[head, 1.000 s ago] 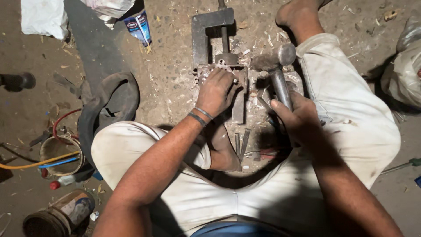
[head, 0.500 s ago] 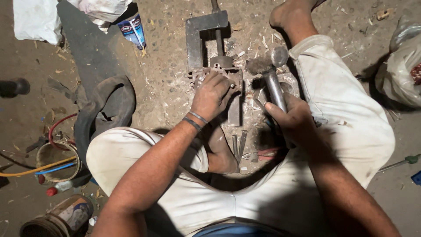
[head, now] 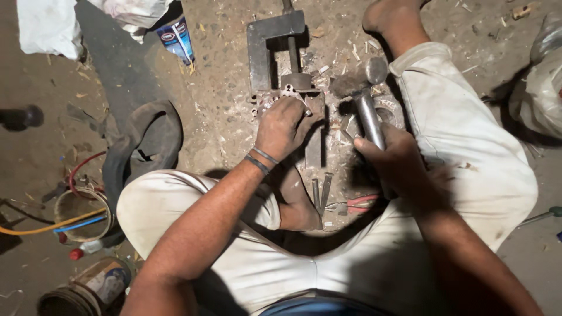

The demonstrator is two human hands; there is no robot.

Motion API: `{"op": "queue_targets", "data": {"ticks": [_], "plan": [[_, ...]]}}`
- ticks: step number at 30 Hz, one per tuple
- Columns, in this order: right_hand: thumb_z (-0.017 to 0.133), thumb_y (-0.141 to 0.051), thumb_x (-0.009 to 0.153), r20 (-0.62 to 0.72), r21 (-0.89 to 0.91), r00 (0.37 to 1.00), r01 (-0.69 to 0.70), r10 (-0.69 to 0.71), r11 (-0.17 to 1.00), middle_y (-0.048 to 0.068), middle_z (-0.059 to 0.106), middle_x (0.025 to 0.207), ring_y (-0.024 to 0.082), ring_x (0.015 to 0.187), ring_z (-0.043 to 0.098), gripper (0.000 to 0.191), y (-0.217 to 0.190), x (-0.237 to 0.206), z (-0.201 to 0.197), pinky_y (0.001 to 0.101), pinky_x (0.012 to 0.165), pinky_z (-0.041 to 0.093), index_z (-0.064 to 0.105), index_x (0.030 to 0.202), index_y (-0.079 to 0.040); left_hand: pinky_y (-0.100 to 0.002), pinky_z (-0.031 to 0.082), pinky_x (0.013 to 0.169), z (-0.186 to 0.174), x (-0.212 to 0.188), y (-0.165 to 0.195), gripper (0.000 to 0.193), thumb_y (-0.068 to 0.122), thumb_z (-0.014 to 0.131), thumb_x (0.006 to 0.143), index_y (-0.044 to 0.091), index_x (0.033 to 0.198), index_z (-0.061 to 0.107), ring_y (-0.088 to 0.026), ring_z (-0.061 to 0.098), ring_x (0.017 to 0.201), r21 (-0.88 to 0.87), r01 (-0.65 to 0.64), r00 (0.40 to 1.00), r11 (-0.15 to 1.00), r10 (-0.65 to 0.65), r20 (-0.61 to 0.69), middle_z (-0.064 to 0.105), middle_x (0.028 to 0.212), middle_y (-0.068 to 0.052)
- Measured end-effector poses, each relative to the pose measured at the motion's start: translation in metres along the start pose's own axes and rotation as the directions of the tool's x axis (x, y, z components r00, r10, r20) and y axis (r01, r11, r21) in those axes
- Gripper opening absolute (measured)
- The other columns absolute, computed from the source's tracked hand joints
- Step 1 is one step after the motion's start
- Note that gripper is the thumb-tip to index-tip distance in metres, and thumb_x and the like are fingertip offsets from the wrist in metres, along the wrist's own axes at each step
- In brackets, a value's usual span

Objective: The person sits on the workshop floor working on a toothed metal component held in a clamp fixture. They position small metal parts on the component and strike them with a ball-peen hammer, repositioning the component and parts between hammer strikes and adjusting the fixture.

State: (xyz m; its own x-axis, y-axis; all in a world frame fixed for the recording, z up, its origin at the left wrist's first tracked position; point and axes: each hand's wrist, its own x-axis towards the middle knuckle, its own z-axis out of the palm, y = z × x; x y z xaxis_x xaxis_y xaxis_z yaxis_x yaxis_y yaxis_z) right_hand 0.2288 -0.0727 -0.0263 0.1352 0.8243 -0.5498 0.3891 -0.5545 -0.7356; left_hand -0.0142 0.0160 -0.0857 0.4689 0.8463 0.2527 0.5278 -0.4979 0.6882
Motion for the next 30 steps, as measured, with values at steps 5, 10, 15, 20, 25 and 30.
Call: {"op": "queue_targets", "data": {"ticks": [5, 10, 15, 20, 25, 30], "plan": [[0.073, -0.034, 0.086, 0.029, 0.084, 1.000, -0.009, 0.007, 0.996, 0.000, 0.057, 0.067, 0.011, 0.060, 0.052, 0.031, 0.006, -0.002, 0.000, 0.0322, 0.054, 0.046, 0.062, 0.090, -0.006, -0.045, 0.056, 0.081, -0.014, 0.002, 0.004, 0.021, 0.010, 0.073, 0.087, 0.000, 0.104, 0.068, -0.037, 0.066, 0.094, 0.034, -0.249, 0.963, 0.968, 0.244, 0.110, 0.067, 0.103, -0.018], [0.075, -0.033, 0.087, 0.025, 0.102, 1.000, -0.021, 0.018, 0.995, -0.002, 0.051, 0.065, 0.010, 0.058, 0.046, 0.032, 0.014, -0.001, 0.001, 0.0327, 0.051, 0.043, 0.057, 0.084, -0.006, -0.039, 0.055, 0.072, -0.021, 0.010, 0.015, 0.015, 0.017, 0.072, 0.096, 0.003, 0.102, 0.070, -0.032, 0.070, 0.083, -0.062, -0.127, 0.988, 0.990, 0.132, 0.083, 0.073, 0.098, -0.016], [0.075, -0.031, 0.089, 0.018, 0.057, 0.998, 0.060, -0.061, 0.997, -0.003, 0.048, 0.063, 0.008, 0.056, 0.045, 0.033, 0.010, -0.003, 0.001, 0.0302, 0.049, 0.042, 0.056, 0.081, -0.006, -0.031, 0.052, 0.069, -0.034, 0.026, 0.007, 0.016, 0.017, 0.070, 0.104, 0.001, 0.102, 0.068, -0.019, 0.066, 0.074, -0.323, 0.177, 0.974, 0.930, -0.212, -0.078, 0.069, 0.085, -0.010], [0.074, -0.031, 0.086, 0.040, 0.134, 0.991, -0.130, 0.125, 0.982, 0.001, 0.052, 0.056, 0.012, 0.044, 0.051, 0.031, -0.002, -0.003, -0.002, 0.0323, 0.040, 0.043, 0.056, 0.083, -0.006, -0.030, 0.054, 0.073, -0.033, 0.019, -0.010, 0.012, 0.014, 0.072, 0.101, 0.002, 0.102, 0.071, -0.012, 0.066, 0.079, -0.356, 0.280, 0.959, 0.892, -0.278, 0.056, 0.073, 0.085, -0.008], [0.074, -0.032, 0.087, 0.034, 0.127, 0.990, -0.139, 0.136, 0.982, 0.002, 0.054, 0.059, 0.012, 0.046, 0.051, 0.032, -0.006, -0.006, -0.005, 0.0328, 0.042, 0.043, 0.057, 0.084, -0.005, -0.037, 0.054, 0.095, -0.022, 0.008, -0.013, 0.017, 0.017, 0.078, 0.094, 0.001, 0.097, 0.073, -0.018, 0.071, 0.074, -0.285, 0.239, 0.970, 0.928, -0.217, 0.107, 0.072, 0.084, -0.015], [0.074, -0.033, 0.085, -0.011, 0.039, 0.999, -0.048, 0.048, 0.998, 0.004, 0.058, 0.062, 0.014, 0.051, 0.054, 0.034, -0.003, -0.003, -0.004, 0.0339, 0.047, 0.046, 0.058, 0.085, -0.004, -0.038, 0.057, 0.071, -0.026, 0.010, -0.008, 0.019, 0.019, 0.079, 0.094, 0.002, 0.100, 0.074, -0.029, 0.071, 0.078, -0.214, 0.124, 0.988, 0.969, -0.101, 0.115, 0.072, 0.088, -0.016]]}}
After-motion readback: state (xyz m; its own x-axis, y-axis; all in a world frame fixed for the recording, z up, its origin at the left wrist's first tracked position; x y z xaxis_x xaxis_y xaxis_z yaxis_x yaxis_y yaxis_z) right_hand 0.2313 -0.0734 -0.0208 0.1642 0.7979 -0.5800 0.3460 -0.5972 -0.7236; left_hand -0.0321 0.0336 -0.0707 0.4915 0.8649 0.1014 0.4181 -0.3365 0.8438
